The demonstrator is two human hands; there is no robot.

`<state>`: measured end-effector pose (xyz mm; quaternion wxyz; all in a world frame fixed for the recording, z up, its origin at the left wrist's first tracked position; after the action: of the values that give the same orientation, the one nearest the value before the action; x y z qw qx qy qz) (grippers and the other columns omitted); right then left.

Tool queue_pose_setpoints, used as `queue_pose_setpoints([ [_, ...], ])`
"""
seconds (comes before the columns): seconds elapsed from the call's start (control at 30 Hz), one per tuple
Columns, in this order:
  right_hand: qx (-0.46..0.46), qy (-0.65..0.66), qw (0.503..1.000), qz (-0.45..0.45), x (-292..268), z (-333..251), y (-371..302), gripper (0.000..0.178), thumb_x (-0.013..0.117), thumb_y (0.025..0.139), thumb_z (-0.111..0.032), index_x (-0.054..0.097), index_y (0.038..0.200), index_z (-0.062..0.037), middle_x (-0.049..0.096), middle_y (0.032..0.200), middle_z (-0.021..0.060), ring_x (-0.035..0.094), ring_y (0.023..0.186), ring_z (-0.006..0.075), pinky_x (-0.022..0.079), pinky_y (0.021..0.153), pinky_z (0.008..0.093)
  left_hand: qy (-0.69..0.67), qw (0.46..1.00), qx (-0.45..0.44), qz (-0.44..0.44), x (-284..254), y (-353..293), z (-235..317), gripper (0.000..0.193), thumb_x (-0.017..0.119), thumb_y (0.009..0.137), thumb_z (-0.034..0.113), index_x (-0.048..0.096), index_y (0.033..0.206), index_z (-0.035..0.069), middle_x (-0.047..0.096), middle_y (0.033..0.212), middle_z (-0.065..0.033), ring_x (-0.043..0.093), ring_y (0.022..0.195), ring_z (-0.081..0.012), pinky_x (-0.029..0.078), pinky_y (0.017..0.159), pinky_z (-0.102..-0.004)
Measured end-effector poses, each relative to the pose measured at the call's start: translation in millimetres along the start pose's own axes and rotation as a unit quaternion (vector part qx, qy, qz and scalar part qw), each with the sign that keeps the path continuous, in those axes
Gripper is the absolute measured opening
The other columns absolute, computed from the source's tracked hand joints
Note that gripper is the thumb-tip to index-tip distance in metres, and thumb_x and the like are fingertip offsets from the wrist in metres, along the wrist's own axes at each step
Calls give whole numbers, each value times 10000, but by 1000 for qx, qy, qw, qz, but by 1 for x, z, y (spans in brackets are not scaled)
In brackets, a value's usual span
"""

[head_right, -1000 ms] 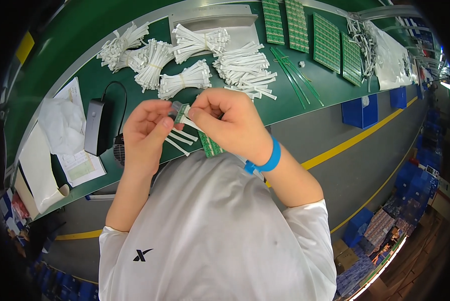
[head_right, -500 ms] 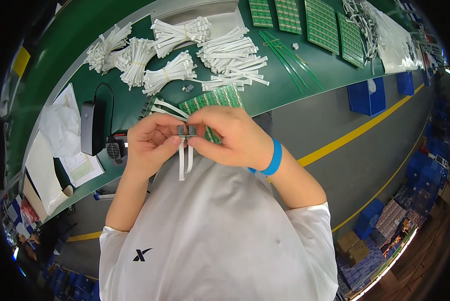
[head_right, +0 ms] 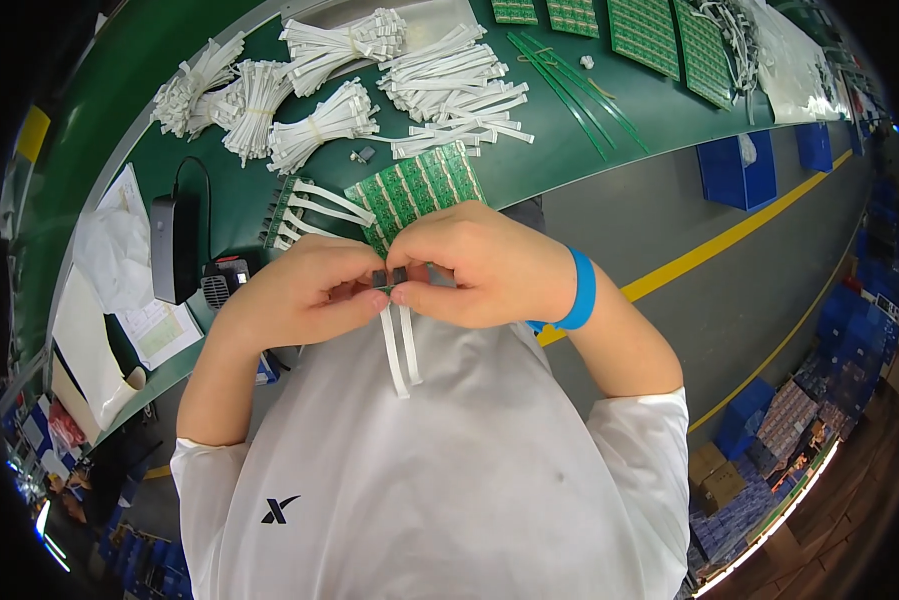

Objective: Manually attaching white plastic diffusers or connectors onto green LED circuit strips at a factory workbench.

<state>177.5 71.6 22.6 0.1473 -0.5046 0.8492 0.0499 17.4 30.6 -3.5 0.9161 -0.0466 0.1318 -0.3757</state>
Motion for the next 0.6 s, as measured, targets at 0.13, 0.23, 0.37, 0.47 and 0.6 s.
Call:
queue_pose_setpoints([
  [0.13,-61,-94,993,48,5,1,-5,181,704,824,-130,620,927,-7,634,784,116,629,632,301,487,543,396,113,990,41,70,2,1,9,143,679,805,123,592,838,15,538,712,-111,560,668,-292,446,583,-393],
  [0.23,-56,-148,987,19,9,-1,-7,198,691,824,-153,578,912,-16,599,790,113,626,634,324,503,543,418,133,988,64,44,4,2,10,213,703,824,201,605,877,20,605,799,-140,613,779,-358,481,658,-451],
  [0.37,-67,-238,969,-8,14,0,-5,212,680,845,-194,544,866,-33,555,763,104,613,610,314,504,519,412,163,984,47,53,3,1,10,212,694,797,167,566,866,12,560,761,-121,571,723,-336,463,622,-437],
  [0.47,-65,-263,962,-7,9,-5,-4,190,688,831,-163,578,907,-28,565,791,109,605,620,317,495,521,408,214,973,44,72,3,1,10,230,697,821,179,554,891,13,564,774,-127,583,736,-337,477,636,-445],
  [0.6,-91,-275,956,56,2,-7,-1,182,699,847,-161,582,896,-30,551,758,87,607,616,286,497,506,392,260,960,31,99,0,0,16,228,696,851,183,540,892,21,565,772,-136,600,745,-340,492,643,-446],
])
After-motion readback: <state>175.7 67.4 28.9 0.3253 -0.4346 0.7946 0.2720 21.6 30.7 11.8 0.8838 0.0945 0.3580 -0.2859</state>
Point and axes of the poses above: each hand's wrist, its own y-axis towards the middle knuckle, its own x-axis out of the palm, z = x × y, the point moved 5 cm from there along y, towards the middle knuckle
